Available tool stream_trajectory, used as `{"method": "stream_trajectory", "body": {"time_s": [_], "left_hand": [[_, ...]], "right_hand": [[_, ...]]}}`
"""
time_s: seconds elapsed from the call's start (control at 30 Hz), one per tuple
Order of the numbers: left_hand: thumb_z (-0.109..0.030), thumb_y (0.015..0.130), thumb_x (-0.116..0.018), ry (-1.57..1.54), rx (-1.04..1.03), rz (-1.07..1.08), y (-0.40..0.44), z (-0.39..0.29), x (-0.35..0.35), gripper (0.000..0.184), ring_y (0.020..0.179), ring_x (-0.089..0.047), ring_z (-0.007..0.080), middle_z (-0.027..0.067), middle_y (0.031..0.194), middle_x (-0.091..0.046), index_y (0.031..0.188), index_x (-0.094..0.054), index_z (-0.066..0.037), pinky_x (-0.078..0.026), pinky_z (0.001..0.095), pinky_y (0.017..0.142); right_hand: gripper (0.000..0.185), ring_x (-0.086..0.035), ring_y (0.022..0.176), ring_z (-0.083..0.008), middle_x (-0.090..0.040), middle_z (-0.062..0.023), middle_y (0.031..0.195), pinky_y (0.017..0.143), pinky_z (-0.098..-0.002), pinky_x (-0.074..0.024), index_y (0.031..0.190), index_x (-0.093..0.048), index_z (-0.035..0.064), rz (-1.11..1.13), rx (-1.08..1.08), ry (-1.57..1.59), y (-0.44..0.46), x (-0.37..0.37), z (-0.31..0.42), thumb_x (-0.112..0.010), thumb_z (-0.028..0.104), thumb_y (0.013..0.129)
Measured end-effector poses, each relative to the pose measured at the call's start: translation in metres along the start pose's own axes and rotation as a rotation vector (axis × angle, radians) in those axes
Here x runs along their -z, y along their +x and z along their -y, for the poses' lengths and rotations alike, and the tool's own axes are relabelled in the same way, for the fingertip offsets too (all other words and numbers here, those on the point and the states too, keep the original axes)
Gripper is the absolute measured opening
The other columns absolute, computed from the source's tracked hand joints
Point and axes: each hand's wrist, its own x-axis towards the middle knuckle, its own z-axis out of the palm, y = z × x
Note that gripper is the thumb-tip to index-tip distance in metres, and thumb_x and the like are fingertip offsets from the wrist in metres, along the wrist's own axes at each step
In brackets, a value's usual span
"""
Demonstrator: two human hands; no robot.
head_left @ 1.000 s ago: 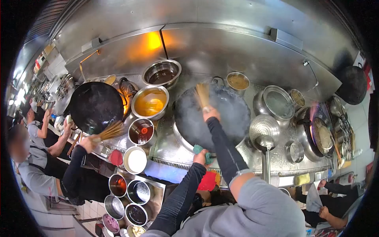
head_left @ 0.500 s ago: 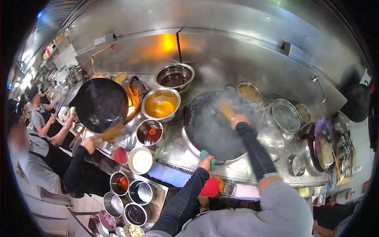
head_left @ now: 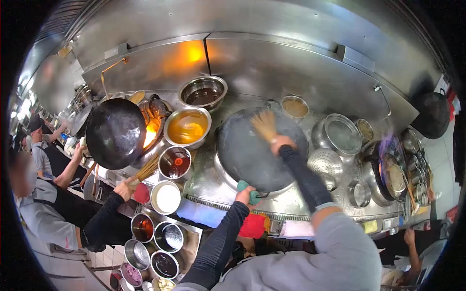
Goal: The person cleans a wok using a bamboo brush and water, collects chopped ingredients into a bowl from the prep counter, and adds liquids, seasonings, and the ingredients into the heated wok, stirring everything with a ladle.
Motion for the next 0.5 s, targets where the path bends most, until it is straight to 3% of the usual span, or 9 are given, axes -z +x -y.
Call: {"method": "stream_trajectory", "body": {"time_s": [0.03,0.17,0.23,0.3,0.33,0.37,0.4,0.43,0.5], "left_hand": [[-0.016,0.073,-0.056,-0.001,0.007,0.004,0.001,0.0,0.001,0.019,0.071,-0.051,0.0243,0.008,0.078,-0.049,0.087,-0.046,-0.009,-0.047,0.0467,0.065],[-0.018,0.072,-0.057,0.076,-0.07,-0.018,0.009,0.003,0.005,0.02,0.073,-0.051,0.0238,0.0069,0.078,-0.049,0.087,-0.047,-0.01,-0.047,0.0461,0.062],[-0.017,0.069,-0.06,-0.003,-0.17,-0.07,-0.003,0.005,-0.003,0.024,0.063,-0.053,0.0222,0.0056,0.072,-0.051,0.087,-0.047,-0.009,-0.048,0.0444,0.054],[-0.018,0.069,-0.061,-0.025,-0.152,-0.044,-0.004,0.002,-0.005,0.023,0.063,-0.053,0.0221,0.0057,0.072,-0.051,0.086,-0.047,-0.009,-0.048,0.0448,0.055],[-0.019,0.071,-0.06,0.013,-0.147,-0.018,0.001,0.003,0.0,0.023,0.068,-0.052,0.0232,0.0063,0.076,-0.05,0.087,-0.047,-0.01,-0.048,0.0454,0.059],[-0.019,0.072,-0.059,0.05,-0.142,0.005,0.004,0.006,0.003,0.023,0.073,-0.051,0.0243,0.0068,0.079,-0.05,0.089,-0.047,-0.01,-0.048,0.046,0.064],[-0.018,0.072,-0.058,0.036,-0.127,-0.026,0.005,0.006,0.004,0.024,0.078,-0.05,0.0255,0.0083,0.084,-0.048,0.091,-0.046,-0.009,-0.048,0.0461,0.066],[-0.018,0.072,-0.058,0.026,-0.125,-0.028,0.002,0.004,0.003,0.024,0.078,-0.05,0.0255,0.0083,0.084,-0.048,0.091,-0.046,-0.009,-0.048,0.0461,0.066],[-0.016,0.072,-0.057,0.008,-0.109,-0.018,-0.008,0.0,-0.002,0.024,0.081,-0.049,0.0267,0.0093,0.088,-0.046,0.091,-0.046,-0.007,-0.048,0.0462,0.066]], "right_hand": [[0.032,-0.058,0.084,-0.0327,-0.061,-0.016,0.087,0.073,-0.0424,-0.0468,0.091,-0.06,0.012,-0.092,-0.066,0.088,0.001,-0.038,0.016,-0.057,0.035,0.069],[0.036,-0.057,0.079,-0.0363,-0.06,-0.0181,0.085,0.071,-0.043,-0.0461,0.105,-0.056,0.0176,-0.016,0.253,0.286,-0.103,-0.033,0.021,-0.056,0.03,0.071],[0.04,-0.056,0.079,-0.0372,-0.059,-0.0185,0.088,0.071,-0.0432,-0.0456,0.109,-0.053,0.0168,0.065,0.399,0.217,-0.134,-0.028,-0.018,-0.055,0.027,0.07],[0.039,-0.055,0.086,-0.0345,-0.057,-0.017,0.096,0.077,-0.0422,-0.0439,0.108,-0.053,0.0172,0.203,0.505,0.006,-0.142,-0.008,-0.073,-0.053,0.031,0.072],[0.04,-0.055,0.089,-0.0319,-0.057,-0.016,0.098,0.078,-0.0416,-0.0432,0.106,-0.054,0.015,0.301,0.444,-0.215,-0.135,0.017,-0.086,-0.053,0.035,0.071],[0.03,-0.058,0.083,-0.0324,-0.06,-0.0168,0.09,0.074,-0.0427,-0.0455,0.093,-0.06,0.0096,0.294,0.421,-0.266,-0.117,0.031,-0.111,-0.051,0.027,0.071],[0.029,-0.059,0.081,-0.0313,-0.061,-0.017,0.086,0.071,-0.0417,-0.0465,0.087,-0.062,0.0068,0.289,0.305,-0.422,-0.092,0.051,-0.125,-0.049,0.028,0.071],[0.029,-0.06,0.079,-0.0311,-0.062,-0.0164,0.084,0.069,-0.0417,-0.0473,0.085,-0.064,0.0069,0.18,0.19,-0.44,-0.056,0.065,-0.137,-0.049,0.028,0.071],[0.028,-0.061,0.078,-0.0305,-0.062,-0.0154,0.082,0.069,-0.0408,-0.048,0.083,-0.064,0.0073,-0.093,0.23,-0.488,-0.01,0.1,-0.128,-0.05,0.029,0.072]]}}
